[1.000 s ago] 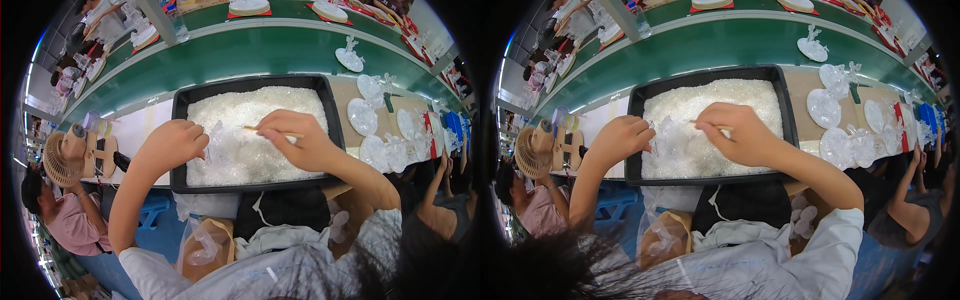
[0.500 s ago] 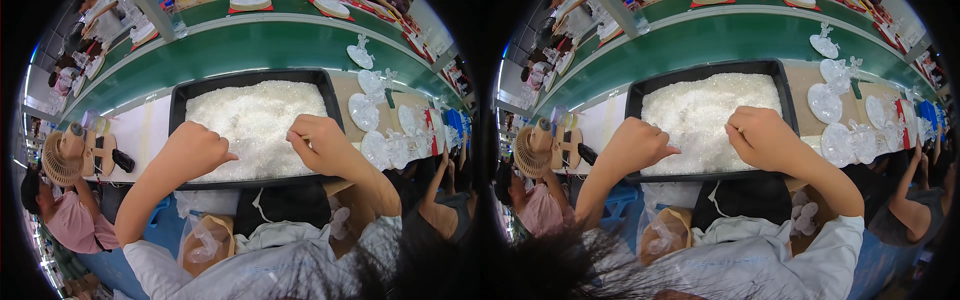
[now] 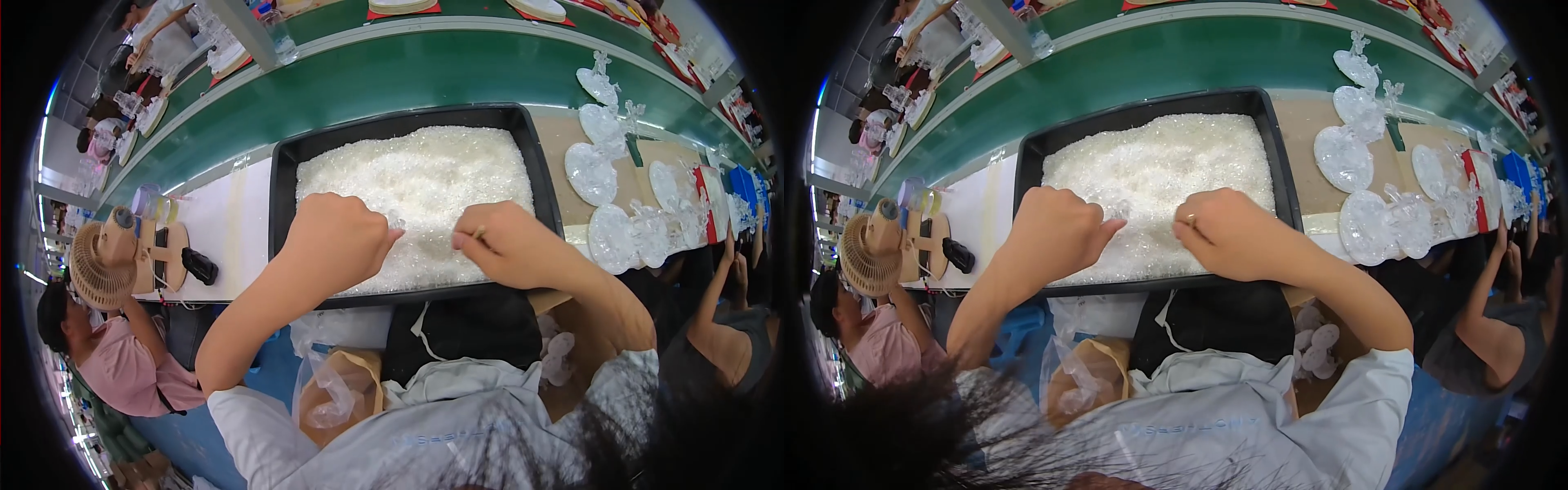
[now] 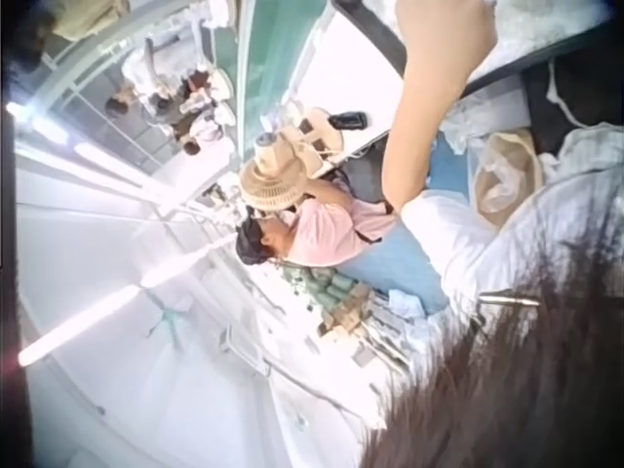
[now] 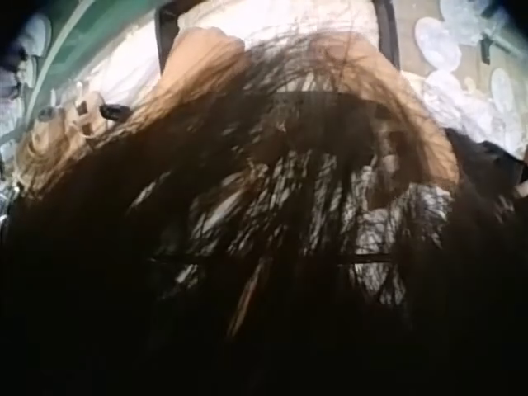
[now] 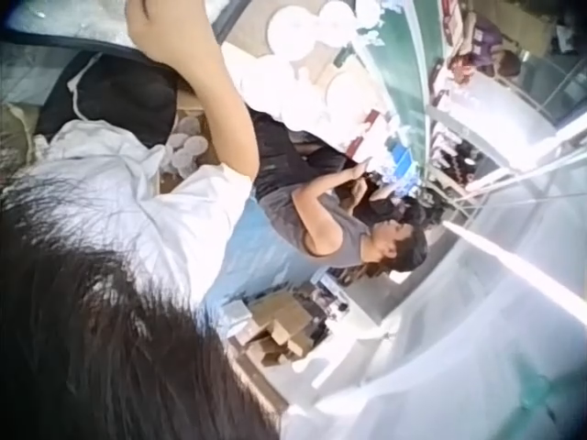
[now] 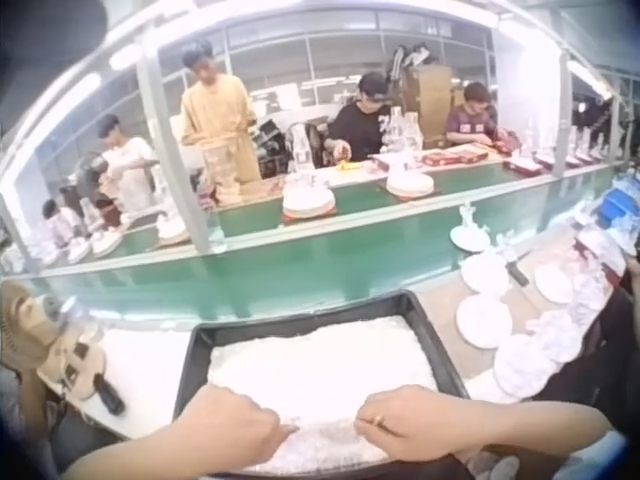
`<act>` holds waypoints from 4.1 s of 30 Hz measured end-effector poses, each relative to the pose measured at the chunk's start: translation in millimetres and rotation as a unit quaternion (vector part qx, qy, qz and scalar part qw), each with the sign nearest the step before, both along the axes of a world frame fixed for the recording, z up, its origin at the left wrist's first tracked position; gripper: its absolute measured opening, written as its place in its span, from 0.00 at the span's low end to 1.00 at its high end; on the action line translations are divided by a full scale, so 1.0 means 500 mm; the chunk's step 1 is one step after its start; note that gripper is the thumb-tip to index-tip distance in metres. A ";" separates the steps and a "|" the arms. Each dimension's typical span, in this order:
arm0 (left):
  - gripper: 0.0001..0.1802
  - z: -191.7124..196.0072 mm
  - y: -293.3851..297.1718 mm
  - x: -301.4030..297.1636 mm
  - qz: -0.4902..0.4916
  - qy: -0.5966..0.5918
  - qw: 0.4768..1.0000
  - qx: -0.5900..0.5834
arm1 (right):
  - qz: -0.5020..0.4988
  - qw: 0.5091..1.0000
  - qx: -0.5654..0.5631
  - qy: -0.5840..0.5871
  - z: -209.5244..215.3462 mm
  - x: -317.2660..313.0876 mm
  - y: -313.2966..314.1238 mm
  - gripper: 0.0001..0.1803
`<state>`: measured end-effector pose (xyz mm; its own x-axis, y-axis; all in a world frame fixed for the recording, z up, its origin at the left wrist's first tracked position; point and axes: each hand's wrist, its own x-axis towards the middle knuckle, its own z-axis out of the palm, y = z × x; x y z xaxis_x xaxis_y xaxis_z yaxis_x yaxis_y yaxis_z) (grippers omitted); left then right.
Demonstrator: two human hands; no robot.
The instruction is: Applying decorative white beads to clear plastic lamp fixture components using a small brush.
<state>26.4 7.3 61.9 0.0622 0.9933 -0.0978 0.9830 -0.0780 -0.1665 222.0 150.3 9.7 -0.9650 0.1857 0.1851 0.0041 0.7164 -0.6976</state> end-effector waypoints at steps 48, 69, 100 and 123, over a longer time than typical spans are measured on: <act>0.16 -0.016 -0.090 -0.031 0.243 -0.300 0.904 0.183 | -0.154 0.923 -0.345 0.078 0.022 0.049 -0.029 0.17; 0.08 -0.015 -0.104 0.019 0.033 -0.102 0.967 0.231 | -0.125 0.934 -0.327 0.073 0.019 0.086 0.002 0.16; 0.14 -0.082 -0.080 -0.011 0.224 -0.439 0.799 0.344 | -0.130 0.958 -0.160 0.197 0.014 -0.077 0.026 0.34; 0.16 -0.083 -0.094 -0.019 0.268 -0.716 0.558 0.322 | 0.005 0.965 -0.173 0.198 0.031 -0.043 0.000 0.41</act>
<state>16.8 -39.5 20.3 -0.7054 0.7063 0.0587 -0.0040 -0.0868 0.9962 200.6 150.1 25.0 -0.8336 0.2935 0.4680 -0.3178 0.4382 -0.8408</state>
